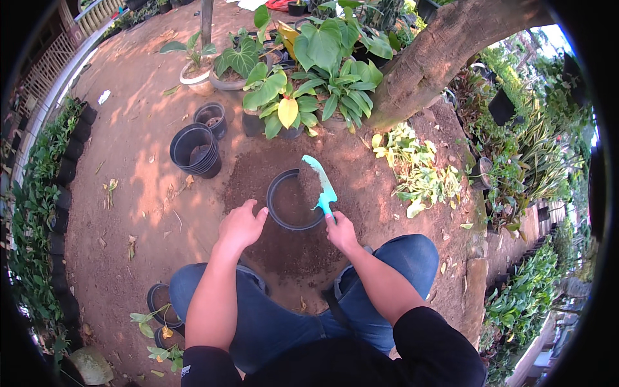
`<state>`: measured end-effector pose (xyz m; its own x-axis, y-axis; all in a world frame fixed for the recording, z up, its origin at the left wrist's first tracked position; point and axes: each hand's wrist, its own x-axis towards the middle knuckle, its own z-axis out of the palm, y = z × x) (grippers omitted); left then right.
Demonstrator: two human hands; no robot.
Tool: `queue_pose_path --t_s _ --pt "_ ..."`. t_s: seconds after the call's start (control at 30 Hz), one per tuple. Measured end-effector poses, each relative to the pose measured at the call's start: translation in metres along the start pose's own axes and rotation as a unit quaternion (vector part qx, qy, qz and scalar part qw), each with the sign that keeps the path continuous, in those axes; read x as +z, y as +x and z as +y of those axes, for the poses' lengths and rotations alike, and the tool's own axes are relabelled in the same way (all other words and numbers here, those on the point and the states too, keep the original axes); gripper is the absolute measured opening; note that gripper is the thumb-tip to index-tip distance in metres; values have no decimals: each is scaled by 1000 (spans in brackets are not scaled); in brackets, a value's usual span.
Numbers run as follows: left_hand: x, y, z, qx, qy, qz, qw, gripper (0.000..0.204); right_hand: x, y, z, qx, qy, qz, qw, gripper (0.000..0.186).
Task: The person sits on the ground in a garden area and uses a small green trowel to scoop soil from a pile on the ground. They repeatedly transfer the soil into a black plastic pot placed between their legs, filling it up.
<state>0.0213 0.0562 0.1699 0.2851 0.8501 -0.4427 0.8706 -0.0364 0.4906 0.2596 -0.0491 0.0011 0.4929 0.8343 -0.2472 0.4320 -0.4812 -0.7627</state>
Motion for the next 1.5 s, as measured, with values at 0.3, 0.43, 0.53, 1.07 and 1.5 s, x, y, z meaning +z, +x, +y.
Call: queue_pose_path --t_s 0.3,0.43,0.53,1.07,1.5 --pt "2 7 12 -10 17 -23 1000 50 -7 -14 -17 12 -58 -23 998 31" --pt "3 9 13 -14 18 -22 999 49 -14 -22 -30 13 -50 -34 998 31" --pt "4 9 13 -10 18 -21 1000 49 -14 -23 -31 15 -33 -41 998 31" --pt "5 8 10 -10 20 -19 1000 49 -7 -26 -28 -17 -50 -70 996 31" --pt "11 12 7 -9 29 7 1000 48 -13 -19 -20 -16 -35 -37 999 29"
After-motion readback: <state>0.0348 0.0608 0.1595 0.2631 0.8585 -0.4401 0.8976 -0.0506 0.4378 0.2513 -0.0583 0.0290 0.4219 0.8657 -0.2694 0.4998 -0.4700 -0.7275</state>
